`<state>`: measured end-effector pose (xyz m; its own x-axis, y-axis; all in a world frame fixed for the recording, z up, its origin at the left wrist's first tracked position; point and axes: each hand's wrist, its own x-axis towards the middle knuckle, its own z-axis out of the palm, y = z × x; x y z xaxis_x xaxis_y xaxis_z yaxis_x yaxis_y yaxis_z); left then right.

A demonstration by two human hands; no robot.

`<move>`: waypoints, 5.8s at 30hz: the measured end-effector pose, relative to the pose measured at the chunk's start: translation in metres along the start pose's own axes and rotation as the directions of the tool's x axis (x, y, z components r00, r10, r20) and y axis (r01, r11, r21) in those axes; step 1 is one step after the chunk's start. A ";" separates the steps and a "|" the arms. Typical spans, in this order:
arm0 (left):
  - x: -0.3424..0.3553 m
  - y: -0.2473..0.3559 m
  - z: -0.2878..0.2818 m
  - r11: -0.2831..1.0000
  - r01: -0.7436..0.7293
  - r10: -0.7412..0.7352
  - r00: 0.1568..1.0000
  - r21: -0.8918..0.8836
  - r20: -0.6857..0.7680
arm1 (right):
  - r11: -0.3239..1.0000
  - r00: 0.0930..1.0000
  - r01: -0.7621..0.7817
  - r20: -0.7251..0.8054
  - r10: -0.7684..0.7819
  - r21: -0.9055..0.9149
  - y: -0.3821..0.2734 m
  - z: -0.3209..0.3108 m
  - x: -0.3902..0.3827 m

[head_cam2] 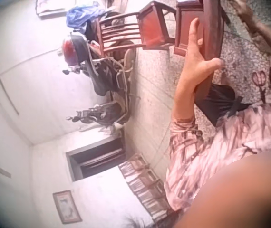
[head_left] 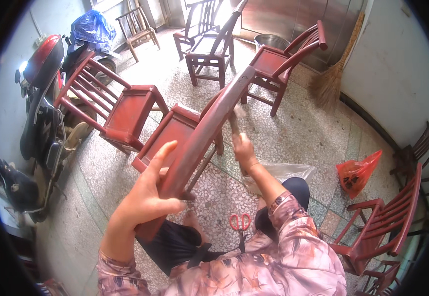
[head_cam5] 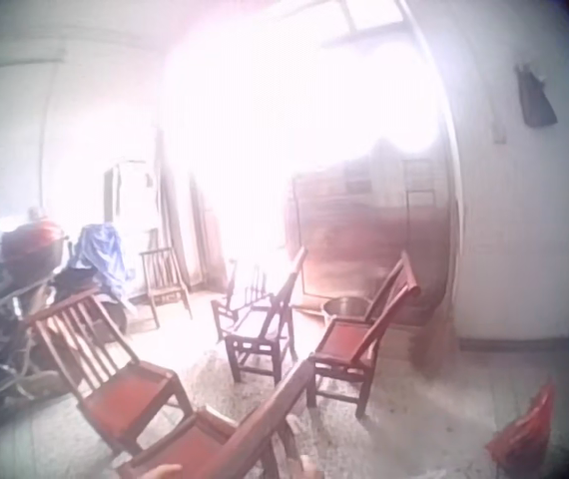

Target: Repairing a wooden chair by hammering the joints to secure the legs.

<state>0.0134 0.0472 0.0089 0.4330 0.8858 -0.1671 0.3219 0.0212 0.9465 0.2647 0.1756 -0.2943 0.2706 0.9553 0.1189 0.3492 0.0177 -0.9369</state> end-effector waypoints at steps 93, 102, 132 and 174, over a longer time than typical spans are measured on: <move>0.280 -0.548 0.394 0.300 -0.116 -0.655 0.697 0.947 0.293 | -0.099 0.741 -0.375 0.362 0.565 0.922 -0.022 -0.260 -0.042; 0.302 -0.467 0.390 0.330 -0.237 -0.475 0.795 0.914 0.378 | -0.089 0.728 -0.377 0.354 0.587 0.922 -0.019 -0.258 -0.049; 0.309 -0.516 0.345 0.275 -0.437 -0.253 0.826 0.856 0.503 | -0.145 0.690 -0.460 0.455 0.562 0.876 -0.021 -0.235 -0.036; -0.002 -0.080 0.251 0.875 0.484 -0.215 0.341 0.026 0.915 | -0.036 0.722 -0.531 0.474 0.504 0.846 0.035 -0.211 -0.021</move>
<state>0.1977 -0.0727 -0.1357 0.8488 -0.1271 -0.5132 0.5127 0.4350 0.7402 0.4604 0.0941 -0.2602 -0.0544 0.8384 -0.5423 -0.9157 -0.2584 -0.3077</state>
